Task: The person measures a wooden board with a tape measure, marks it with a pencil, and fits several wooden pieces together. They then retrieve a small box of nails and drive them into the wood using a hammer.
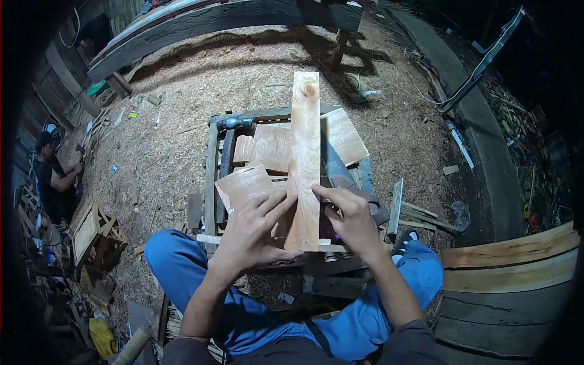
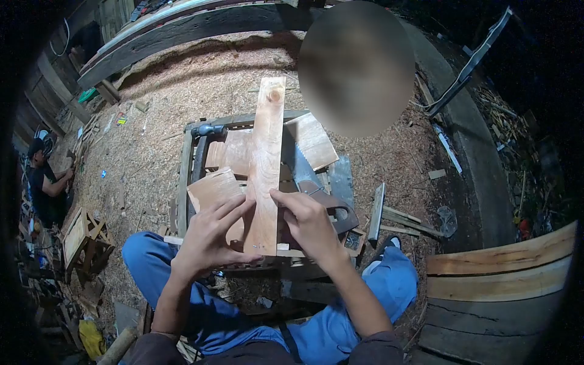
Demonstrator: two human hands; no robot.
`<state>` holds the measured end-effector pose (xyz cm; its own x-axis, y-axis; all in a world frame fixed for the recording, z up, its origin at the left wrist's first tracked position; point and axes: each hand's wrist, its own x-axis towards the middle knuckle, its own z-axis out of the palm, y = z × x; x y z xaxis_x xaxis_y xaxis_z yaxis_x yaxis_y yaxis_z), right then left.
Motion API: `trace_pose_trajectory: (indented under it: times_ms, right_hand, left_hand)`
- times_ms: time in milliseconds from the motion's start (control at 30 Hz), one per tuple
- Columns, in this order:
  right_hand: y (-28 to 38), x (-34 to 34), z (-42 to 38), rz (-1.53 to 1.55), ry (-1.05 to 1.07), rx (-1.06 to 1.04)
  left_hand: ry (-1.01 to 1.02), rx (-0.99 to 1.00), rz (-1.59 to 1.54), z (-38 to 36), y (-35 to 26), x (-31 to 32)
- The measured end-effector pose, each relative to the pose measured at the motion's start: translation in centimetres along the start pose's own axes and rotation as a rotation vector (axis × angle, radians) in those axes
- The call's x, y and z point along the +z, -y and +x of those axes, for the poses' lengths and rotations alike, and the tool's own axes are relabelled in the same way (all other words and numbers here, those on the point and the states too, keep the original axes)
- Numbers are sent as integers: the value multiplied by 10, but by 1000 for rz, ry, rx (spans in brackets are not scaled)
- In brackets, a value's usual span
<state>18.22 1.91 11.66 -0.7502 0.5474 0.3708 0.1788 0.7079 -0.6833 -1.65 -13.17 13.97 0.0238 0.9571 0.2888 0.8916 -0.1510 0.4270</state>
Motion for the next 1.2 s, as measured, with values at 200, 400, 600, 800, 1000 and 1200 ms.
trace_pose_trajectory:
  times_ms: [200,400,600,800,1000,1200]
  right_hand:
    - [-7,2,1,13,4,42]
    - [-10,8,2,98,-53,106]
    - [-4,2,3,54,-40,106]
    - [-7,0,-3,-25,5,2]
    - [-7,2,-8,-53,-6,1]
    - [5,-2,-7,-98,6,28]
  left_hand:
    - [38,-131,-74,-2,-4,-4]
    - [27,-119,-96,-5,0,0]
    - [29,-143,-224,-8,1,1]
    - [-36,-81,-184,-9,-4,1]
    - [64,-214,-192,-9,-19,-5]
    - [-69,-128,-121,-10,-19,3]
